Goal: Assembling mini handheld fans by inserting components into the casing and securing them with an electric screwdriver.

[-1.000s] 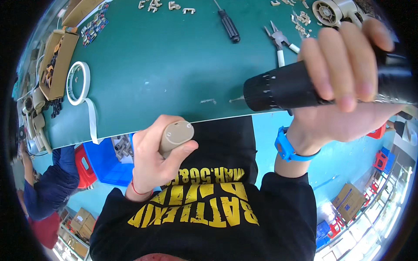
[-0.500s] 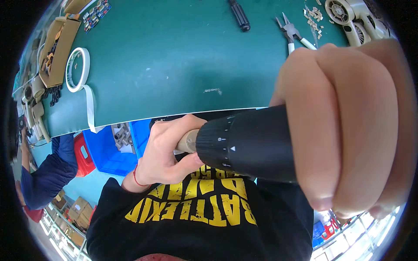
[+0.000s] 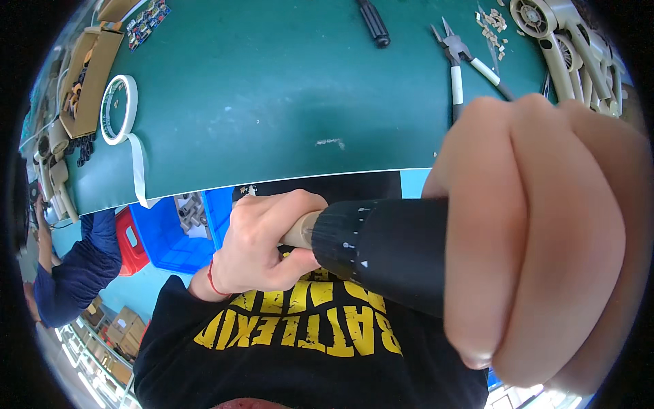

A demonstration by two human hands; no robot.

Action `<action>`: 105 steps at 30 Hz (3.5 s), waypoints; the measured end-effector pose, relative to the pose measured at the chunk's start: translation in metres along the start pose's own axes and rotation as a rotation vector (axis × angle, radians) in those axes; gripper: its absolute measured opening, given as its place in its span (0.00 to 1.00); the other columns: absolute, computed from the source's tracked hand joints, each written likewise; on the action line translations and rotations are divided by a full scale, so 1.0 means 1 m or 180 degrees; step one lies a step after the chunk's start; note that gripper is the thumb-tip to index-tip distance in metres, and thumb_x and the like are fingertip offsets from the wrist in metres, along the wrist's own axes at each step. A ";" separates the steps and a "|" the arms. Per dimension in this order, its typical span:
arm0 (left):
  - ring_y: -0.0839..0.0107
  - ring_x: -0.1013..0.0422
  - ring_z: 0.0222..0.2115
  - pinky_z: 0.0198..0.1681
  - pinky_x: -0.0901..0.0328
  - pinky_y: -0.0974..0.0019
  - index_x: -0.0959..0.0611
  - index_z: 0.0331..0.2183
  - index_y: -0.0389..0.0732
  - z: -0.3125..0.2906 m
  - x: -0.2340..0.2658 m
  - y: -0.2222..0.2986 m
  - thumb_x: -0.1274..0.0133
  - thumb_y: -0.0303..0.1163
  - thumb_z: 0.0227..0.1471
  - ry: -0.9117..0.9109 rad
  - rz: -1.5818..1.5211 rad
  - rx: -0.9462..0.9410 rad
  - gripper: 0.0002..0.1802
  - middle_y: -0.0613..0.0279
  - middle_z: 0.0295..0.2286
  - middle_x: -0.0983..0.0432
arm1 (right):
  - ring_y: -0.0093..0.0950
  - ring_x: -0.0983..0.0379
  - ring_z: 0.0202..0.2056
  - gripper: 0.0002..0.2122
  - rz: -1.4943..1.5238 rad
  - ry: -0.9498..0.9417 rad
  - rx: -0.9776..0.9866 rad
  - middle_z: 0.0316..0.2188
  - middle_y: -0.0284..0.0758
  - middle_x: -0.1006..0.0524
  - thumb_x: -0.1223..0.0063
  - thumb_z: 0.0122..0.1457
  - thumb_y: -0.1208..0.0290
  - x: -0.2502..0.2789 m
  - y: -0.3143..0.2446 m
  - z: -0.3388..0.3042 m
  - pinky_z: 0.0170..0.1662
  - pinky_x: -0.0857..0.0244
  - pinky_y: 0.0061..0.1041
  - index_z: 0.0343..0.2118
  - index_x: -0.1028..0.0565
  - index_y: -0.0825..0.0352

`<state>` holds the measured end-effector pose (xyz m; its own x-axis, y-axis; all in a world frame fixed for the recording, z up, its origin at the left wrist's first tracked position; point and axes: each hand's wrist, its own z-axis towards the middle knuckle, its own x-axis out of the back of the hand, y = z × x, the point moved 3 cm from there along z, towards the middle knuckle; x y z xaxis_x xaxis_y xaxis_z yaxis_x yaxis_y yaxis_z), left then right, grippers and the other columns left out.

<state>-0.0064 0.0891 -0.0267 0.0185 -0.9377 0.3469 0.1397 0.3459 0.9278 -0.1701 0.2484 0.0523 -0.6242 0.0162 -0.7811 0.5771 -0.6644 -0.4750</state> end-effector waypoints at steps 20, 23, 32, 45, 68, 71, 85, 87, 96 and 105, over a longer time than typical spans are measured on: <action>0.60 0.32 0.14 0.16 0.40 0.62 0.25 0.26 0.38 -0.004 -0.005 -0.003 0.36 0.44 0.45 -0.0068 0.0060 -0.0092 0.20 0.60 0.16 0.32 | 0.24 0.26 0.15 0.12 -0.0123 -0.0035 -0.0043 0.13 0.34 0.24 0.41 0.45 0.83 0.023 -0.030 -0.011 0.23 0.25 0.19 0.11 0.29 0.63; 0.61 0.32 0.14 0.16 0.40 0.62 0.25 0.27 0.38 -0.004 -0.004 -0.004 0.36 0.44 0.45 -0.0087 0.0133 -0.0063 0.20 0.60 0.16 0.32 | 0.24 0.26 0.15 0.12 -0.0119 -0.0040 -0.0051 0.13 0.34 0.24 0.41 0.45 0.83 0.013 0.002 0.002 0.23 0.25 0.19 0.11 0.29 0.63; 0.61 0.33 0.14 0.16 0.40 0.61 0.26 0.25 0.38 -0.004 -0.007 -0.006 0.37 0.45 0.46 -0.0103 0.0110 0.0008 0.21 0.61 0.15 0.32 | 0.24 0.26 0.15 0.12 -0.0174 -0.0072 -0.0062 0.14 0.33 0.24 0.42 0.46 0.84 0.020 -0.004 0.002 0.24 0.25 0.19 0.11 0.29 0.63; 0.58 0.28 0.16 0.20 0.36 0.66 0.22 0.29 0.34 -0.005 -0.005 -0.006 0.32 0.40 0.40 -0.0323 0.0161 0.0084 0.21 0.56 0.18 0.27 | 0.24 0.26 0.15 0.13 -0.0277 -0.0103 -0.0049 0.15 0.33 0.23 0.43 0.46 0.85 0.008 0.020 0.009 0.24 0.25 0.19 0.11 0.29 0.63; 0.59 0.29 0.16 0.19 0.36 0.66 0.23 0.29 0.34 -0.005 -0.005 -0.008 0.32 0.41 0.41 -0.0211 0.0137 0.0119 0.22 0.56 0.17 0.28 | 0.25 0.27 0.14 0.09 -0.0451 0.0703 0.0097 0.15 0.33 0.26 0.43 0.51 0.76 -0.001 0.023 0.008 0.23 0.25 0.22 0.27 0.35 0.65; 0.59 0.28 0.16 0.19 0.36 0.66 0.22 0.29 0.34 -0.006 -0.006 -0.009 0.33 0.42 0.41 -0.0189 0.0173 0.0119 0.22 0.56 0.18 0.28 | 0.26 0.27 0.14 0.10 -0.0466 0.0840 0.0110 0.15 0.34 0.26 0.43 0.52 0.75 -0.002 0.025 0.008 0.23 0.26 0.22 0.29 0.36 0.65; 0.62 0.27 0.18 0.21 0.35 0.68 0.22 0.28 0.36 -0.007 -0.010 -0.011 0.34 0.41 0.44 -0.0343 -0.0121 0.0186 0.19 0.58 0.20 0.25 | 0.23 0.28 0.13 0.09 -0.0008 0.0543 0.1075 0.12 0.30 0.28 0.51 0.58 0.68 0.016 0.011 0.007 0.20 0.28 0.18 0.30 0.33 0.68; 0.61 0.26 0.19 0.21 0.35 0.68 0.22 0.29 0.36 -0.003 -0.006 -0.010 0.34 0.41 0.44 -0.0284 -0.0110 0.0112 0.19 0.58 0.20 0.25 | 0.23 0.28 0.13 0.09 0.0026 0.0472 0.1161 0.12 0.30 0.28 0.51 0.59 0.67 0.015 0.004 0.011 0.19 0.29 0.17 0.30 0.33 0.68; 0.74 0.32 0.30 0.32 0.36 0.67 0.33 0.45 0.40 -0.010 0.048 0.006 0.51 0.37 0.60 -0.0820 -0.1794 0.1113 0.16 0.58 0.30 0.29 | 0.18 0.47 0.18 0.28 -0.0925 0.1163 0.1050 0.18 0.28 0.43 0.62 0.63 0.41 0.035 0.022 0.028 0.21 0.50 0.18 0.45 0.34 0.68; 0.44 0.31 0.40 0.43 0.37 0.50 0.31 0.43 0.37 0.050 0.090 0.046 0.58 0.44 0.62 -0.2133 0.0943 0.0160 0.19 0.42 0.37 0.27 | 0.18 0.45 0.14 0.32 -0.0444 0.1880 0.1642 0.14 0.29 0.38 0.70 0.61 0.34 0.045 0.037 0.010 0.17 0.48 0.18 0.43 0.33 0.64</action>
<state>-0.0478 0.0222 0.0546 -0.5631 -0.5899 0.5787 0.1768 0.5981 0.7817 -0.1823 0.2169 0.0037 -0.2070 0.4222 -0.8825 0.1075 -0.8868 -0.4495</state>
